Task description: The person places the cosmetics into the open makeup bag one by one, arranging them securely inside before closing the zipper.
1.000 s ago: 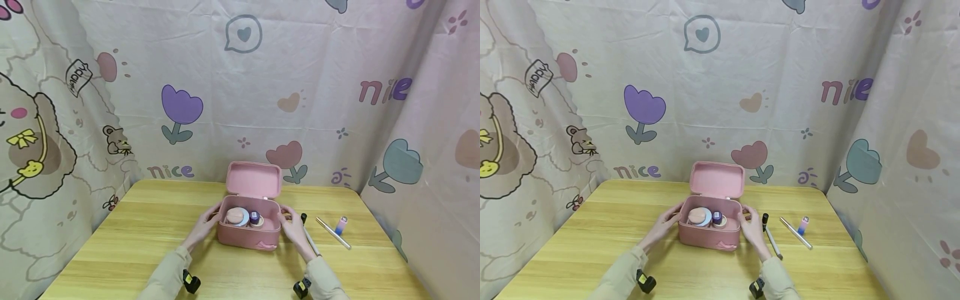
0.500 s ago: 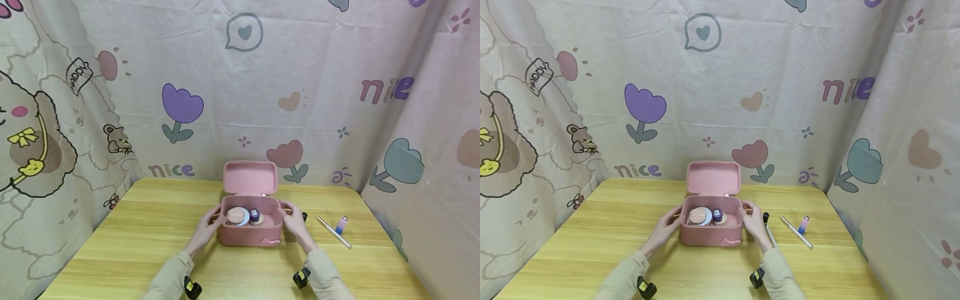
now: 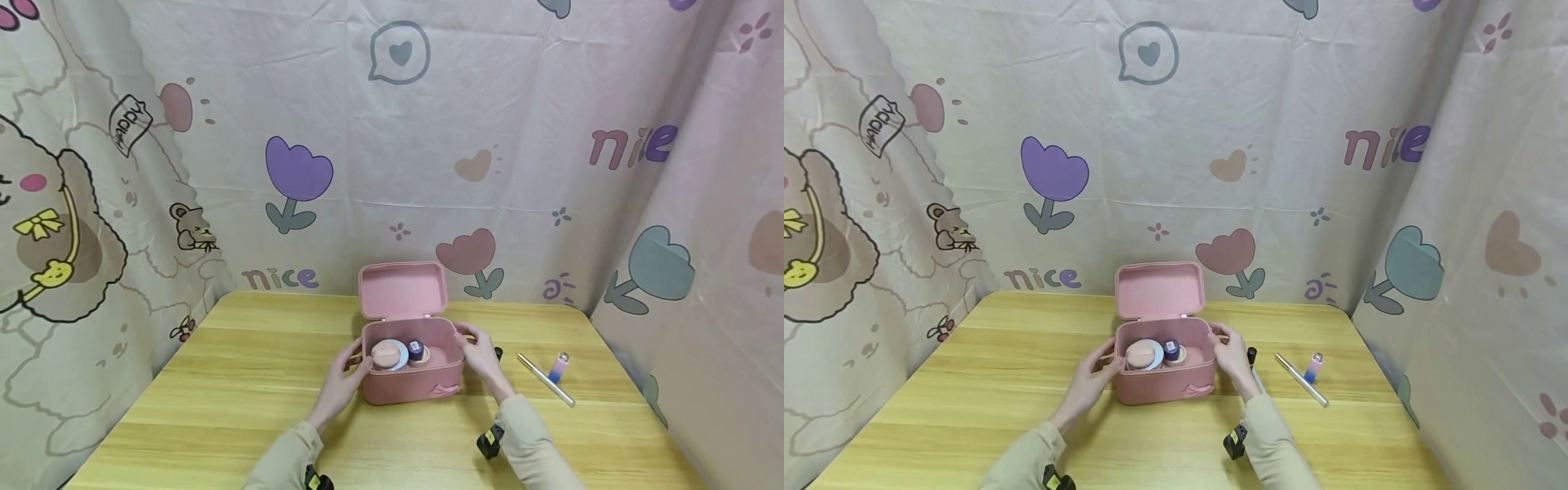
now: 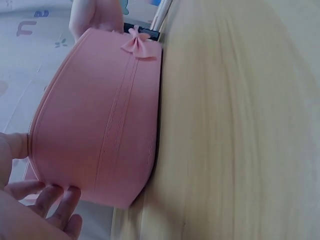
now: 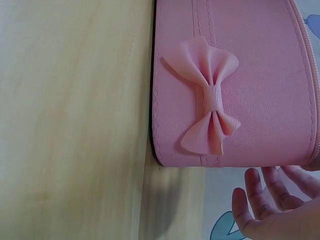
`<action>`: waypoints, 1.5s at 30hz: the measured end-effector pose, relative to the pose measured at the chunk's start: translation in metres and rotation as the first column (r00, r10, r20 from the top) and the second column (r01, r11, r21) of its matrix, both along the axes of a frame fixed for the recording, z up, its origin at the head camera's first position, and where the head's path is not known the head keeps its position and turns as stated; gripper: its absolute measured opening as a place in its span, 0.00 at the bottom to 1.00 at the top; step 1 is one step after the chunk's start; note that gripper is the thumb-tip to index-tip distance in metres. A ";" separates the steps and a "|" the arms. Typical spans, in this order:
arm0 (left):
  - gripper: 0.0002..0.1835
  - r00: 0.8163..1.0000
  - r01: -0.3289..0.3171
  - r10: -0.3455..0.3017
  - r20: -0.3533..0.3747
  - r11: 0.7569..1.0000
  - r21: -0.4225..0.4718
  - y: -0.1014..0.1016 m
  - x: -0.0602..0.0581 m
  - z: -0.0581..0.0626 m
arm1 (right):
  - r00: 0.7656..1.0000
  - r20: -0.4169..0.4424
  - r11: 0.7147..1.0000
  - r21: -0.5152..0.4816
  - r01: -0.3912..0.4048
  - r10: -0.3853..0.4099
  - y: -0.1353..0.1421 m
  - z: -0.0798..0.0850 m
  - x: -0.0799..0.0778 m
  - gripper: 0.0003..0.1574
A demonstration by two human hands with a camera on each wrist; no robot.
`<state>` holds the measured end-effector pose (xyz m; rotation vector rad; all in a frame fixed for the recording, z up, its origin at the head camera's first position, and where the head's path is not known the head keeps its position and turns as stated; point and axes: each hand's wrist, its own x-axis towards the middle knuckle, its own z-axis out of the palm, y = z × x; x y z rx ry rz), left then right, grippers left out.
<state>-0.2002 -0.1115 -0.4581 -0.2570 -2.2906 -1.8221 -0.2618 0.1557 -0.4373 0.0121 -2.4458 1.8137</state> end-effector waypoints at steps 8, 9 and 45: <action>0.29 0.999 -0.042 0.041 -0.021 0.998 -0.050 0.004 0.005 0.000 | 1.000 -0.014 1.000 -0.022 -0.016 0.016 0.001 -0.001 -0.005 0.21; 0.29 0.999 -0.047 0.046 -0.017 0.997 -0.054 0.004 0.005 0.000 | 1.000 -0.018 1.000 -0.021 -0.018 0.018 0.001 -0.001 -0.004 0.21; 0.37 0.997 0.000 0.004 0.081 0.998 -0.059 -0.017 -0.046 0.020 | 0.969 -0.248 0.985 0.169 0.045 -0.002 -0.012 -0.010 0.047 0.36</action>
